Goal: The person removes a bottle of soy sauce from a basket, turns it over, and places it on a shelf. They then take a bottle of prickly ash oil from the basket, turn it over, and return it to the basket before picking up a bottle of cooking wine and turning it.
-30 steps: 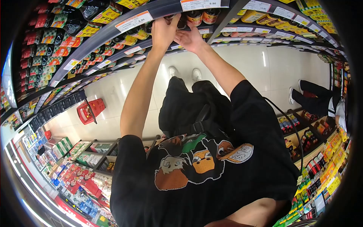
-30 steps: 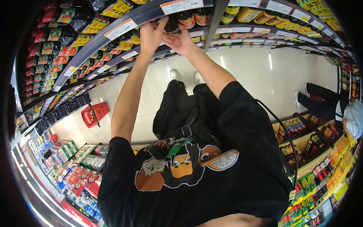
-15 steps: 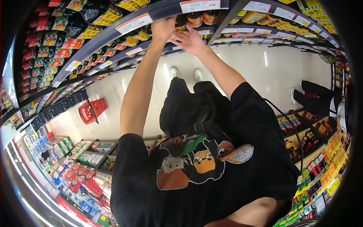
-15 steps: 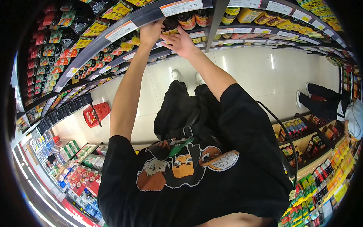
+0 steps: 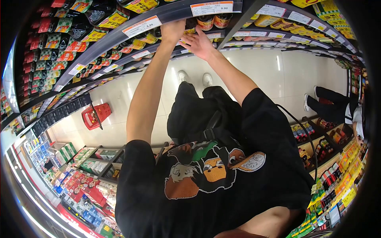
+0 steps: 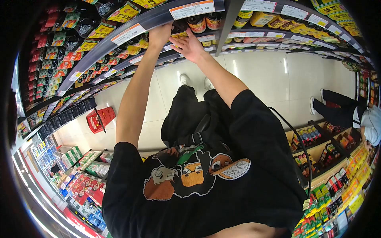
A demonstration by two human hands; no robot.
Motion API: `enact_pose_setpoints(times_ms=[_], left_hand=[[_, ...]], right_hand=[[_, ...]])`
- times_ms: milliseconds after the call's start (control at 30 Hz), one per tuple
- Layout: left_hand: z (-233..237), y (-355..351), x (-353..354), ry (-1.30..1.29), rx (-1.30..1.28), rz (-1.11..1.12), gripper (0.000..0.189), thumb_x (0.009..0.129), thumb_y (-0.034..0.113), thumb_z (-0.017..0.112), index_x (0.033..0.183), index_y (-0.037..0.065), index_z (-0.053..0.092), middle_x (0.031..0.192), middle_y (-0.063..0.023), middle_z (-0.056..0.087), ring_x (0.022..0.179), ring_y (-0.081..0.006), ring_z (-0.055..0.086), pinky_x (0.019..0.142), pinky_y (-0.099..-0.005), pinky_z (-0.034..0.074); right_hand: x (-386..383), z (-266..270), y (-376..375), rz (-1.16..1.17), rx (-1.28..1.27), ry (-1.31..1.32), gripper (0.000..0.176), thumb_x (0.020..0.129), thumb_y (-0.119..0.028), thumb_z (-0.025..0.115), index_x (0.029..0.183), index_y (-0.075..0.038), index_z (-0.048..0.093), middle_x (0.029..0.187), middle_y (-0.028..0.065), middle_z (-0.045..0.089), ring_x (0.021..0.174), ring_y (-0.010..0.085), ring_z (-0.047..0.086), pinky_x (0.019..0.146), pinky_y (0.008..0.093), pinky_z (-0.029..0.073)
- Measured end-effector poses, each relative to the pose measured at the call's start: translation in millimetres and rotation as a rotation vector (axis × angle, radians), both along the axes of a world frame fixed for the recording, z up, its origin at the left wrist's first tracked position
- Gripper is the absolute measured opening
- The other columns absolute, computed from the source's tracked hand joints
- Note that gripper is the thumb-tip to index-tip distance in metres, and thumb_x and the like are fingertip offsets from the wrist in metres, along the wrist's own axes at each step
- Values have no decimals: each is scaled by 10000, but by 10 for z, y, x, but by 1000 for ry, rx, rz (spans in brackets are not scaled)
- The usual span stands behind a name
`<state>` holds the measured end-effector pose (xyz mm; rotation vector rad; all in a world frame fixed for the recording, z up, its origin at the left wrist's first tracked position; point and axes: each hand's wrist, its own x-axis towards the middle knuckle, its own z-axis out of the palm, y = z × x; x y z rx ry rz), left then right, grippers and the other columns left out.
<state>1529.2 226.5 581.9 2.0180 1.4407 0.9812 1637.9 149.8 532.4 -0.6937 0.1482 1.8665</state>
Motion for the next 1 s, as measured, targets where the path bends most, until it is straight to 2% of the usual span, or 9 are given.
enact_pose_setpoints(times_ms=[100, 233, 400, 567, 633, 700, 767, 800, 1000], left_hand=[[130, -91, 24, -117, -194, 20, 309, 944, 238, 656, 1048, -51, 693, 840, -140, 748, 758, -208, 733, 714, -328, 552], [231, -272, -14, -228, -189, -40, 336, 953, 253, 656, 1045, -69, 687, 867, -173, 745, 771, -216, 735, 708, -331, 554], [234, -737, -65, -291, -112, 32, 473, 960, 221, 684, 1311, -50, 520, 1016, -177, 717, 879, -205, 720, 698, -308, 559], [-196, -1155, -270, -433, -45, 117, 440, 998, 218, 645, 1316, -38, 480, 1075, -135, 638, 894, -176, 679, 618, -252, 570], [-449, -1113, -442, -582, -420, 363, 409, 997, 201, 642, 1283, -47, 487, 1031, -127, 637, 871, -165, 672, 609, -265, 577], [-486, -1043, -552, -590, -474, 390, 432, 1017, 284, 606, 1256, -58, 492, 1075, -141, 653, 837, -177, 670, 618, -300, 569], [-440, -965, -628, -776, -737, 431, 487, 1040, 370, 540, 1251, -68, 499, 1140, -173, 663, 803, -195, 663, 633, -337, 566], [-428, -931, -646, -738, -762, 384, 615, 1066, 462, 431, 1333, -93, 445, 1193, -194, 661, 826, -215, 657, 638, -353, 564], [-387, -800, -543, -901, -742, 333, 797, 1067, 582, 279, 1436, -123, 308, 1195, -213, 650, 913, -257, 667, 709, -390, 607]], right_hand=[[-8, -93, 20, -10, -3, 10, 570, 1073, -484, 406, 1265, 52, 438, 1370, 225, 527, 1297, 316, 563, 1133, 494, 429], [-34, -183, 43, -23, -41, 5, 562, 1051, -510, 448, 1171, 39, 460, 1303, 202, 559, 1281, 307, 576, 1124, 489, 439], [-96, -353, 64, -34, -69, -17, 623, 1017, -558, 490, 1175, 44, 458, 1273, 188, 565, 1234, 292, 595, 1103, 465, 464], [-132, -227, 69, -55, -67, -6, 716, 987, -593, 527, 1248, 66, 424, 1253, 189, 559, 1193, 280, 601, 1063, 452, 504], [-151, -167, 71, -108, -177, -3, 708, 1001, -567, 529, 1295, 62, 388, 1287, 224, 592, 1177, 262, 622, 1077, 422, 484], [-147, -176, 69, -106, -146, 23, 778, 994, -579, 533, 1332, 93, 335, 1255, 216, 562, 1160, 281, 614, 1066, 459, 506], [-133, -183, 84, -102, -186, 64, 764, 997, -576, 531, 1319, 91, 344, 1281, 233, 558, 1139, 279, 618, 1055, 454, 512], [-116, -189, 98, -99, -185, 62, 764, 997, -576, 531, 1319, 91, 344, 1281, 233, 558, 1139, 279, 618, 1055, 454, 512], [-73, -176, 134, -64, -210, 83, 679, 1006, -580, 507, 1191, 61, 383, 1269, 265, 597, 1098, 279, 626, 1044, 434, 514]])
